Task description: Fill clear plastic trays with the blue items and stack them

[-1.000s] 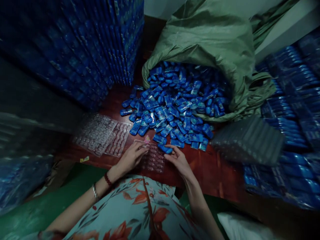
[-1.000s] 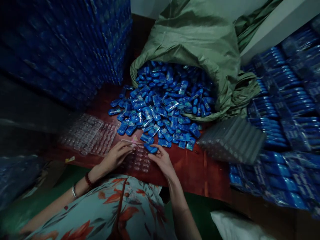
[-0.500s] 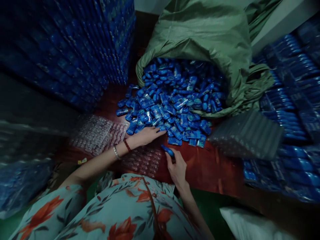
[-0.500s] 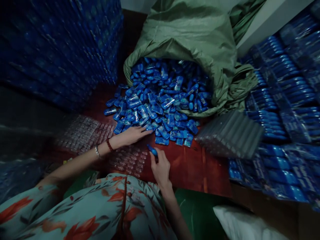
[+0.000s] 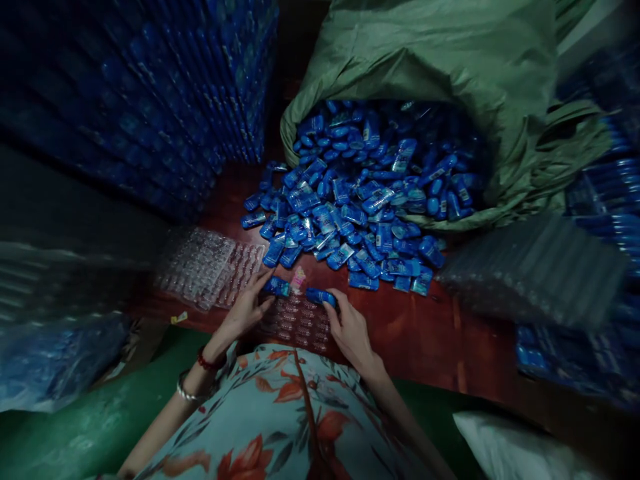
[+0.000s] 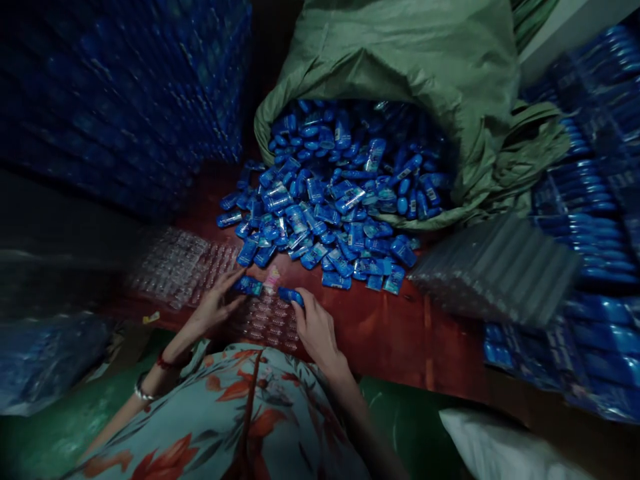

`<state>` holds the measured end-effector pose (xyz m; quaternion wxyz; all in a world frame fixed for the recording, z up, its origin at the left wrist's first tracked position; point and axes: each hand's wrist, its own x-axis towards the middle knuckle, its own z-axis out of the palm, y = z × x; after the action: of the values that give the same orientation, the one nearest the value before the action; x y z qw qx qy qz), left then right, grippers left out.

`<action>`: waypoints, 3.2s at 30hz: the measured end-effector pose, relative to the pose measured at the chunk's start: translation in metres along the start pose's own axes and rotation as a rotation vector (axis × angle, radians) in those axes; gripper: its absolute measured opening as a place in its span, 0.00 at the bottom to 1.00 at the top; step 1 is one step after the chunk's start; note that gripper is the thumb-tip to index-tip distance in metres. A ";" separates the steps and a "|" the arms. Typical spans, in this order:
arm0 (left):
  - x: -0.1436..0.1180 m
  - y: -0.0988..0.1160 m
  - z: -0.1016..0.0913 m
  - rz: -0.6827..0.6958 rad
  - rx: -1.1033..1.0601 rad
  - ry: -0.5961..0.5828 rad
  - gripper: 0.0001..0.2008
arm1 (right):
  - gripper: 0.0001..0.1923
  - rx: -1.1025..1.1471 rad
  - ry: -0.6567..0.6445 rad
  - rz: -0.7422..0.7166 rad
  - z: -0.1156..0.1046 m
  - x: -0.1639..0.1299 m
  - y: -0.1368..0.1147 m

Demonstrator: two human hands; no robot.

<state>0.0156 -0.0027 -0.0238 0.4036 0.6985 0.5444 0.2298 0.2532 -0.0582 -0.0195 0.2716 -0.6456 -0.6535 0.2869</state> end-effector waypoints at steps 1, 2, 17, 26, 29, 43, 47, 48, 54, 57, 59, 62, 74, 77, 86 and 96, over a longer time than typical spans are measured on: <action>-0.003 -0.001 0.001 0.021 0.030 -0.001 0.27 | 0.15 -0.039 -0.006 -0.031 -0.001 0.001 0.001; -0.006 -0.002 0.002 0.044 0.060 -0.001 0.27 | 0.14 -0.062 -0.008 -0.059 -0.002 0.002 0.002; -0.015 0.011 0.006 0.239 0.270 0.005 0.15 | 0.14 -0.123 -0.021 -0.083 -0.004 0.001 -0.005; -0.014 0.015 0.028 0.214 0.433 -0.065 0.19 | 0.22 -0.421 -0.161 -0.260 -0.005 0.001 -0.011; -0.006 0.032 0.021 0.197 0.535 -0.179 0.20 | 0.24 -0.542 -0.257 -0.264 -0.013 0.008 -0.024; 0.019 0.043 0.031 0.309 0.783 -0.219 0.20 | 0.17 -0.811 -0.234 -0.322 0.008 0.037 -0.048; 0.036 0.041 0.027 0.391 0.665 -0.122 0.19 | 0.17 -0.708 -0.230 -0.320 -0.013 0.058 -0.032; 0.039 0.042 0.023 0.400 0.619 -0.090 0.18 | 0.17 -0.657 -0.223 -0.321 -0.022 0.062 -0.028; 0.061 0.040 -0.001 0.124 0.575 0.080 0.13 | 0.24 -0.743 -0.277 -0.403 -0.052 0.086 0.000; 0.074 0.041 0.002 0.043 0.739 0.018 0.11 | 0.22 -0.919 -0.347 -0.476 -0.045 0.101 0.003; 0.081 0.043 0.007 0.022 0.807 -0.001 0.13 | 0.19 -0.983 -0.361 -0.501 -0.040 0.109 0.001; 0.084 0.041 0.009 0.012 0.816 0.014 0.10 | 0.17 -0.995 -0.335 -0.520 -0.043 0.112 0.001; -0.018 0.010 -0.007 0.170 0.297 0.063 0.10 | 0.31 -0.883 -0.248 -0.388 -0.050 0.076 0.024; -0.024 0.022 -0.001 0.237 0.324 0.021 0.10 | 0.25 -0.902 -0.336 -0.451 -0.045 0.090 0.015; 0.005 0.031 0.010 0.407 0.577 -0.019 0.18 | 0.19 -0.760 -0.375 -0.470 -0.055 0.114 0.016; 0.004 0.018 0.002 0.527 0.664 -0.095 0.18 | 0.13 0.163 0.237 0.014 -0.044 0.024 0.010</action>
<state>0.0281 -0.0008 -0.0109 0.1090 0.9157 0.3723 0.1049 0.2918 -0.0328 0.0036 0.3966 -0.6552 -0.5869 0.2627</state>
